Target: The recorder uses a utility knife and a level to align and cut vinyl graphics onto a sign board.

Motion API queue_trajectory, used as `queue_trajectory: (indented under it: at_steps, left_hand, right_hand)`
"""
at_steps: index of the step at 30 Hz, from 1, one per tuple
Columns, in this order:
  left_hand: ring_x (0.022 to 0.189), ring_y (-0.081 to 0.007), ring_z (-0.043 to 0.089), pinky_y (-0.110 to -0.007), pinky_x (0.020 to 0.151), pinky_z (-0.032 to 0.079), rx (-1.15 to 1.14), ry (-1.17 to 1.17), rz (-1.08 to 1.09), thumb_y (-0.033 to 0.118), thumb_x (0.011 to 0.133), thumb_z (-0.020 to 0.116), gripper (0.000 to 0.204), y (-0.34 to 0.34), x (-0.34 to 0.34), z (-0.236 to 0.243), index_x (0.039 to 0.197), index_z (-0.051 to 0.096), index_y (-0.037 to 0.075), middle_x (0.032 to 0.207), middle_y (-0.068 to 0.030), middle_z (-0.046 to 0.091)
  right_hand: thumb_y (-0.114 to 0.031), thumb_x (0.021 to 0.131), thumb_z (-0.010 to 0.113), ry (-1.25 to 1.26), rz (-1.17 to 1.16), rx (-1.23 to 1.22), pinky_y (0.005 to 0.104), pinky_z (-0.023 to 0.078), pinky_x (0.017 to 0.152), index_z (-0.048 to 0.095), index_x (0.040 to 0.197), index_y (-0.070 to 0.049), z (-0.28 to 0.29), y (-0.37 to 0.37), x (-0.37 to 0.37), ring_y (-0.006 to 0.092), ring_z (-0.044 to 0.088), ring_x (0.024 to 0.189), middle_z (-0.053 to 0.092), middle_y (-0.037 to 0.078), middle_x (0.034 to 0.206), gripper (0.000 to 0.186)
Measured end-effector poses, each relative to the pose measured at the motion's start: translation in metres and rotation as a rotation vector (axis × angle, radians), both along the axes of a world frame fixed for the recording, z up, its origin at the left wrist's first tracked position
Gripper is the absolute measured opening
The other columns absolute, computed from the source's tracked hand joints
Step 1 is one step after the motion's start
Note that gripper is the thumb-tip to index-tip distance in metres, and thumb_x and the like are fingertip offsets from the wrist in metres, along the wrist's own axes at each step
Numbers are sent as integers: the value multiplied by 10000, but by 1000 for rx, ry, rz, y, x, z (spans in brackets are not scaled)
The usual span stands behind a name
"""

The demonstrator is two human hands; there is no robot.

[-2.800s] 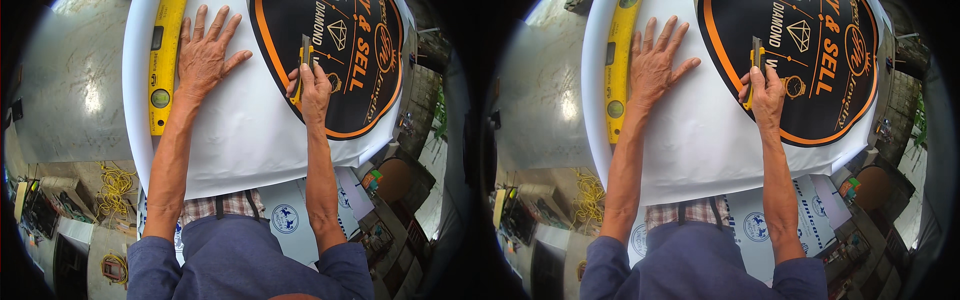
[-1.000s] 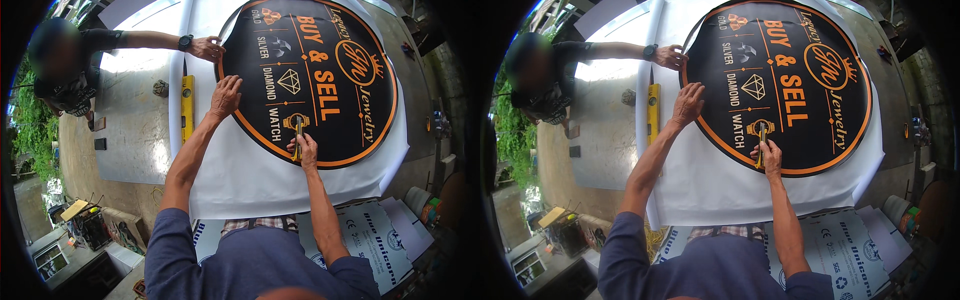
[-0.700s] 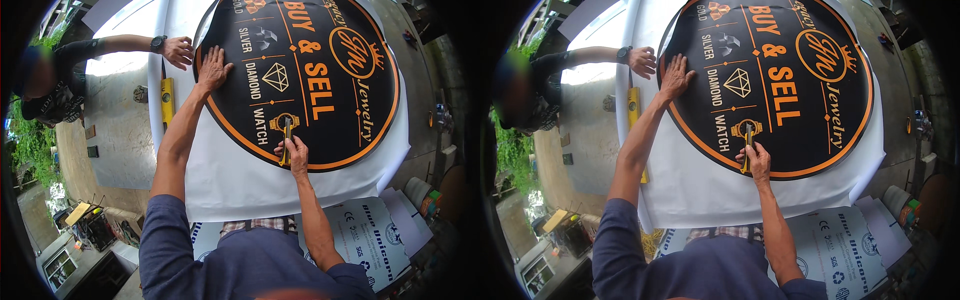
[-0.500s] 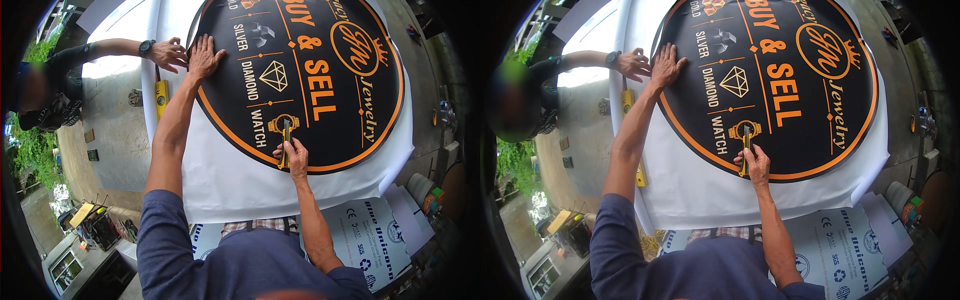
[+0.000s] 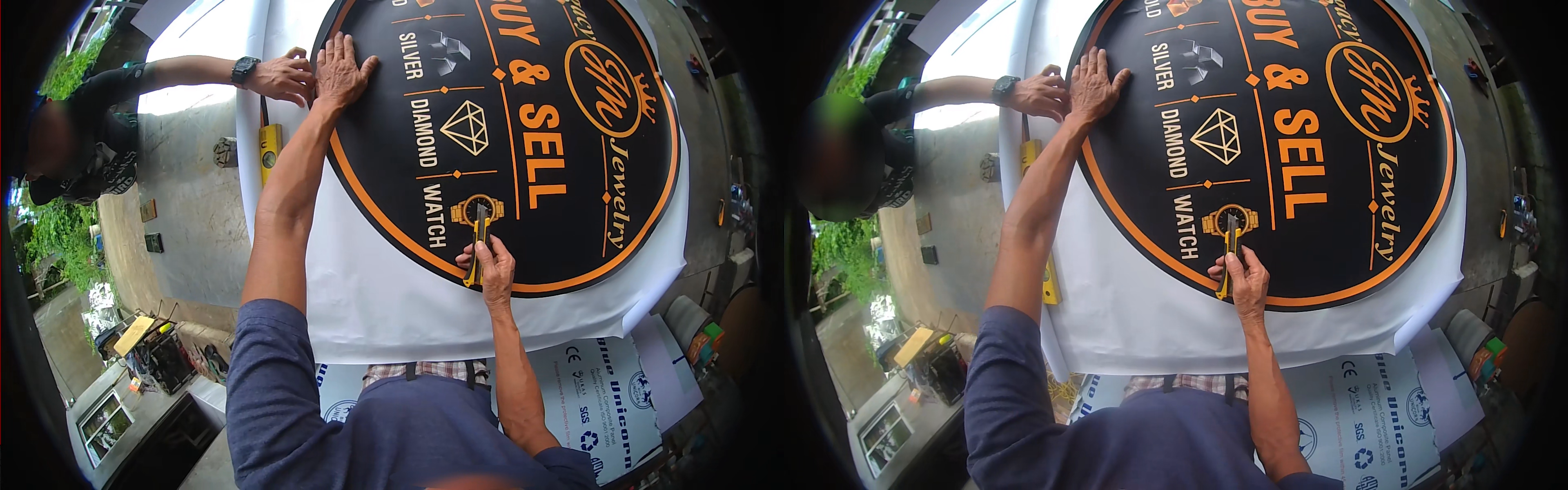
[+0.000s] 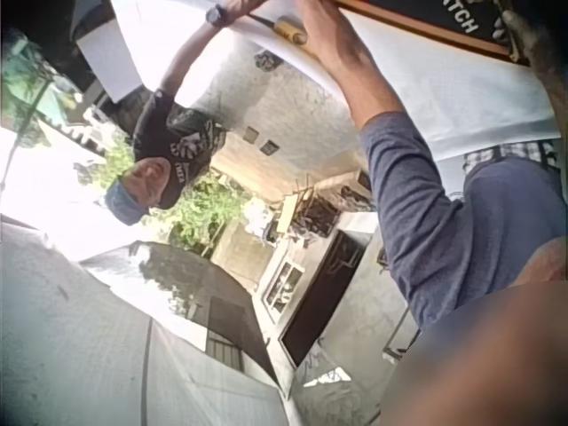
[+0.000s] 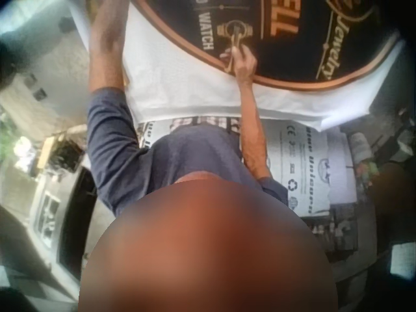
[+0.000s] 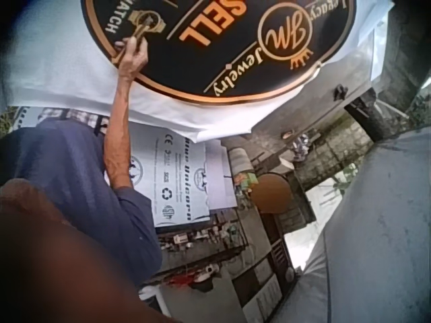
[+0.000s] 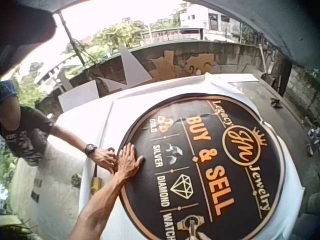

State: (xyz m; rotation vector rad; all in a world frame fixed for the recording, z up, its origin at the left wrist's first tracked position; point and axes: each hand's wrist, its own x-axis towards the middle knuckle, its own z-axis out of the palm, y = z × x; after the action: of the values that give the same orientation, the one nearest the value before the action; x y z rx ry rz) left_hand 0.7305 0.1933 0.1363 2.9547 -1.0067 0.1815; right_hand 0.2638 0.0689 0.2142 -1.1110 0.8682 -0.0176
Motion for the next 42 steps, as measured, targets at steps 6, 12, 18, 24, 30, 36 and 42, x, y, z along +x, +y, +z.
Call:
queue_trajectory:
  at_steps: [6, 12, 18, 24, 30, 36, 42]
  left_hand:
    - [1219, -387, 539, -494, 1008, 464, -118, -187, 132, 229, 899, 696, 653, -11, 14, 26, 1444, 436, -18, 1368, -199, 509]
    - [974, -337, 717, -442, 856, 567, -207, -34, 332, 247, 926, 707, 191, -4, 43, 24, 1040, 764, 104, 1005, -164, 735]
    - [984, -317, 745, -414, 895, 584, -118, 30, 434, 293, 921, 698, 257, -6, 69, 26, 1075, 770, 100, 1003, -129, 775]
    - [951, -315, 749, -417, 856, 586, -154, 8, 498, 307, 962, 654, 267, -5, 73, 29, 1053, 771, 85, 990, -141, 771]
    - [919, -296, 748, -420, 850, 564, -185, 88, 489, 315, 976, 649, 290, 9, 87, 24, 1105, 772, 87, 974, -146, 771]
    - [893, -315, 737, -418, 869, 533, -241, 193, 500, 482, 950, 652, 461, 40, 106, 18, 1044, 790, 52, 910, -175, 768]
    - [849, -184, 742, -307, 827, 578, -343, 458, 313, 329, 865, 810, 428, 54, 94, 38, 1155, 771, 17, 953, -123, 785]
  right_hand:
    - [-289, 1029, 608, -2, 1, -10, 320, 653, 712, 660, 1041, -12, -1, 0, 1, 179, 749, 755, 695, 79, 845, 283]
    - [-277, 1026, 619, 1, -2, 19, 328, 652, 726, 661, 1052, -9, 2, -2, 4, 179, 749, 763, 696, 77, 848, 273]
    - [-280, 1034, 615, -15, 8, 38, 312, 658, 709, 669, 1116, 0, -5, -3, 0, 161, 751, 764, 711, 82, 849, 296]
    - [-264, 1034, 614, 0, 2, 49, 306, 659, 693, 673, 1093, 7, -5, -3, -2, 167, 754, 760, 711, 84, 846, 283]
    - [-249, 1041, 608, 3, 11, 38, 302, 658, 684, 669, 1109, 15, -7, -4, -1, 158, 752, 770, 709, 79, 855, 279]
    - [-247, 1043, 611, -2, 31, 53, 295, 655, 683, 664, 1133, 17, -8, -2, 0, 156, 751, 774, 711, 77, 861, 284]
    - [-255, 1040, 610, -4, 39, 14, 300, 659, 679, 663, 1151, 13, -7, -2, -2, 165, 755, 770, 713, 82, 865, 294]
